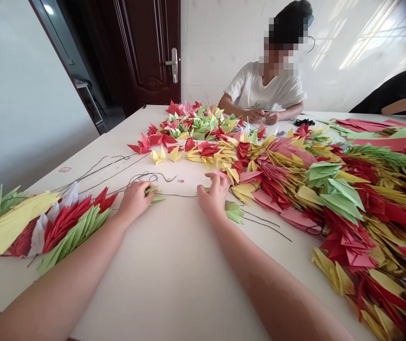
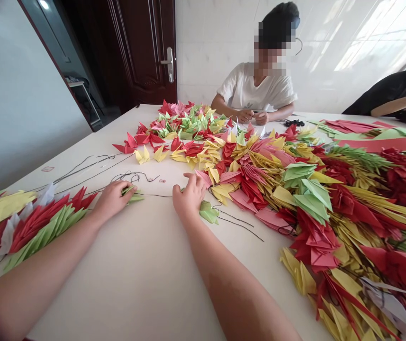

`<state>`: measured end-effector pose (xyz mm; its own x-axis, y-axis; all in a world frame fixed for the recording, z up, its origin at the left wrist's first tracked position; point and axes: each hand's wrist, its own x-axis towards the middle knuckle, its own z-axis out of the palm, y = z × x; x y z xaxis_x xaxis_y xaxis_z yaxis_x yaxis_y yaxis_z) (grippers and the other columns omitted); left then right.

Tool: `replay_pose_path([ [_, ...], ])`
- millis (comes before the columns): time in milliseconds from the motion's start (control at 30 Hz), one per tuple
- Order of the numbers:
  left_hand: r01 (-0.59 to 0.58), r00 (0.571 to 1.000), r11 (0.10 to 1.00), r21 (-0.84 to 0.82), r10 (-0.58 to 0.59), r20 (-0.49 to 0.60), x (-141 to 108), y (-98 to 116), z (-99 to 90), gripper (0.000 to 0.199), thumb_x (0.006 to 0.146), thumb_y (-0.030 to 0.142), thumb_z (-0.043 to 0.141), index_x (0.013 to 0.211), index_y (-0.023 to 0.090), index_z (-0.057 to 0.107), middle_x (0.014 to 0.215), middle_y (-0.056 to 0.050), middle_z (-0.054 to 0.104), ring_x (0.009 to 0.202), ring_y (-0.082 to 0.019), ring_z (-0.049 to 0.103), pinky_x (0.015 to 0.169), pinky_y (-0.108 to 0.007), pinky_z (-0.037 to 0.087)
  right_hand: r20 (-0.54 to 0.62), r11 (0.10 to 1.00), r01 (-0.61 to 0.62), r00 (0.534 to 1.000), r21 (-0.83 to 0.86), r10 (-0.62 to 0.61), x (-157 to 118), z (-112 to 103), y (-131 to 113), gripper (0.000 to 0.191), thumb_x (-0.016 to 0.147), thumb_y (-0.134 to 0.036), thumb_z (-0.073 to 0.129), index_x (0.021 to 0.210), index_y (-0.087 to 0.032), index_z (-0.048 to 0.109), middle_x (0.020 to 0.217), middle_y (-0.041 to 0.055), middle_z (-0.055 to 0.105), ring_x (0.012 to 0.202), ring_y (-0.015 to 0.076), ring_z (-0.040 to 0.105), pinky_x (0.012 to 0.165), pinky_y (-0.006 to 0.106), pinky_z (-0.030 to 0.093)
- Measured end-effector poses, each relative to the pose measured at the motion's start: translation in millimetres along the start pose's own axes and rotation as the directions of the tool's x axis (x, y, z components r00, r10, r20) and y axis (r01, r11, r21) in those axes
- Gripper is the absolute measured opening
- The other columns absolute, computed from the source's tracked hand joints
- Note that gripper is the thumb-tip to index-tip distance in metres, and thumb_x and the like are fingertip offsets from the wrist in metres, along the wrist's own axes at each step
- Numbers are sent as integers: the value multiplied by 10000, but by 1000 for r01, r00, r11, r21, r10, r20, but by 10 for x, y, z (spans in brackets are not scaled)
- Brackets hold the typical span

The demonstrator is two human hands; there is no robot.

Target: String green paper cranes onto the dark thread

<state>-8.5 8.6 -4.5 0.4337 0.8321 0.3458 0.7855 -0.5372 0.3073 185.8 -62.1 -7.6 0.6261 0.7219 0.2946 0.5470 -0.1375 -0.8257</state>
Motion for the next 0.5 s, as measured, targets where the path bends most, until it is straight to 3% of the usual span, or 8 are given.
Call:
replay_pose_path([
  [167, -1, 999, 999, -53, 3, 33, -1, 23, 2, 259, 798, 392, 407, 742, 193, 564, 797, -42, 617, 817, -214, 522, 763, -327, 389, 128, 994, -2, 992, 108, -12, -14, -14, -7, 383, 562, -27, 382, 866, -202, 535, 1083, 91, 396, 1067, 216, 399, 813, 347, 420],
  [400, -14, 997, 998, -55, 18, 75, -23, 94, -25, 265, 805, 383, 398, 774, 199, 585, 848, -44, 613, 869, -212, 510, 788, -320, 381, 163, 940, -20, 986, 341, -38, -19, 29, -1, 283, 585, -116, 472, 850, -185, 543, 1124, 92, 373, 1028, 175, 447, 682, 266, 485],
  [500, -21, 996, 998, -52, 26, 83, -25, 92, -21, 263, 804, 388, 402, 771, 202, 585, 848, -42, 613, 862, -211, 512, 785, -321, 383, 239, 944, -81, 971, 319, 2, -12, 31, 5, 299, 601, -169, 496, 898, -194, 520, 928, 36, 510, 781, 130, 526, 632, 262, 465],
])
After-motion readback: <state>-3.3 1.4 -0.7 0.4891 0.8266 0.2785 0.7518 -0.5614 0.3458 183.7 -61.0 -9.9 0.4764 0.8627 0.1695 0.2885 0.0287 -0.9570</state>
